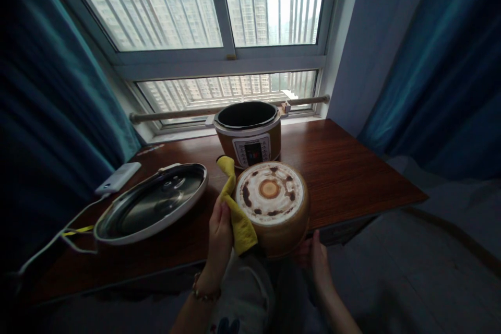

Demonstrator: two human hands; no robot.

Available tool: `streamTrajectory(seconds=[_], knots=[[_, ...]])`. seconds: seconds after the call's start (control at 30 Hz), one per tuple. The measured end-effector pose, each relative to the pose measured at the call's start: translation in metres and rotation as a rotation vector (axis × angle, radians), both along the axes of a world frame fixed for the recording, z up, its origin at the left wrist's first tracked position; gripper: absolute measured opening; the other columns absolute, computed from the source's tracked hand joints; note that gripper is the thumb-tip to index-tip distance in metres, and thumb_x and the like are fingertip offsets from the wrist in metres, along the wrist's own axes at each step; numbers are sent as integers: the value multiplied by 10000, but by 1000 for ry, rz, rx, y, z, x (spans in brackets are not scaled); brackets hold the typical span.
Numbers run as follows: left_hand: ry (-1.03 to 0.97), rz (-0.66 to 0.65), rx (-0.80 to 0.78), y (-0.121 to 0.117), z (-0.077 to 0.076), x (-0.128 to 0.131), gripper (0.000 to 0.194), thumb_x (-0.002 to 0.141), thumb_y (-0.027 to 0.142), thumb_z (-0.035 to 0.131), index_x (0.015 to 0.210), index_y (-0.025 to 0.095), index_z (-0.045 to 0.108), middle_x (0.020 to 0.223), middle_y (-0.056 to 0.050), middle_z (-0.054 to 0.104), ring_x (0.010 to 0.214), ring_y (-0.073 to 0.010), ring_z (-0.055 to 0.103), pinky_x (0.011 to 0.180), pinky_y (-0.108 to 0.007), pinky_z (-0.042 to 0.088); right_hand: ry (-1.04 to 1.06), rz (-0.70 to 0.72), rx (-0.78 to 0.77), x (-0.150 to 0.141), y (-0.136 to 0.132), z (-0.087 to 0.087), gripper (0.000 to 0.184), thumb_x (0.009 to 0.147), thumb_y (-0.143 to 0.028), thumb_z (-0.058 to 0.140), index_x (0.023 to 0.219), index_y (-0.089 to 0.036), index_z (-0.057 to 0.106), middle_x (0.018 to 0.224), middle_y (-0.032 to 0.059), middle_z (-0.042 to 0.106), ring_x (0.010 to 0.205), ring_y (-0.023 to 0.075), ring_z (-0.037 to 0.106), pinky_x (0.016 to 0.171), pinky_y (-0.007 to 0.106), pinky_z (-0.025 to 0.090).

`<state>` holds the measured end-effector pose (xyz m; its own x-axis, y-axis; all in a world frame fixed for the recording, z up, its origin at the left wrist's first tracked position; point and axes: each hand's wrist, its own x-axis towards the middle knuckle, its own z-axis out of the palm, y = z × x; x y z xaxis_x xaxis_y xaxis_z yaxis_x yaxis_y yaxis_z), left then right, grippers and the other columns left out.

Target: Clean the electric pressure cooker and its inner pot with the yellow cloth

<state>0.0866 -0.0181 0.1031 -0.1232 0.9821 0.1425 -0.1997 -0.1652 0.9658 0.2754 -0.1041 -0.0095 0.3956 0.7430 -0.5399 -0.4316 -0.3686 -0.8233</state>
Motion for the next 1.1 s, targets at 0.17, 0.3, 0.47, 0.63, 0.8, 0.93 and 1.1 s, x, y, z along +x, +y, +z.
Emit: streamTrajectory(seconds=[0.17, 0.3, 0.47, 0.63, 0.8, 0.93, 1.1], knots=[[406, -127, 334, -9, 40, 34, 336, 861, 272, 448, 1167, 282, 586, 1384, -2, 421, 1360, -232, 189, 1115, -419, -33, -380, -98, 90, 2, -11, 14, 650, 720, -765, 329, 493, -170, 456, 340, -38, 356, 319, 80, 343, 363, 209, 231], [444, -376, 355, -14, 57, 67, 409, 721, 193, 632, 1116, 296, 620, 1354, -61, 453, 1357, -313, 168, 1075, -497, -102, -538, -315, 216, 3, -14, 47, 491, 823, -608, 368, 613, -178, 474, 453, -54, 348, 417, 77, 331, 409, 204, 260], [395, -147, 256, 9, 71, 51, 409, 713, 226, 634, 1121, 239, 608, 1363, -81, 442, 1360, -291, 171, 1097, -476, -7, -968, -261, 441, -10, -6, 98, 292, 853, -453, 432, 918, -187, 534, 764, 24, 564, 688, 143, 530, 632, 270, 432], [762, 240, 84, 35, 42, 2, 455, 833, 293, 470, 1272, 173, 464, 1434, -101, 330, 1373, -271, 116, 1085, -523, 19, -1478, 159, 526, -25, 24, 113, 530, 855, -434, 448, 1288, -129, 424, 1400, 151, 348, 1306, 318, 251, 1036, 510, 250], [782, 147, -76, 43, -1, -21, 409, 881, 335, 364, 1240, 204, 509, 1404, -83, 384, 1367, -298, 127, 1042, -602, -17, -1673, 292, 547, -27, 39, 101, 497, 865, -364, 451, 1318, -160, 428, 1366, 106, 428, 1319, 309, 254, 1057, 532, 211], [743, 125, -88, 41, -2, -18, 401, 881, 342, 366, 1237, 235, 516, 1402, -58, 391, 1371, -273, 124, 1050, -577, -35, -1773, 443, 715, -30, 31, 101, 486, 858, -300, 470, 1329, -192, 417, 1339, 69, 469, 1285, 254, 346, 1069, 466, 232], [821, 92, -38, 37, 4, -7, 402, 876, 326, 362, 1236, 246, 522, 1393, -53, 404, 1366, -291, 134, 1035, -604, -50, -1767, 473, 856, -28, 30, 101, 458, 842, -246, 496, 1297, -212, 455, 1282, 35, 530, 1252, 217, 398, 1041, 407, 292]])
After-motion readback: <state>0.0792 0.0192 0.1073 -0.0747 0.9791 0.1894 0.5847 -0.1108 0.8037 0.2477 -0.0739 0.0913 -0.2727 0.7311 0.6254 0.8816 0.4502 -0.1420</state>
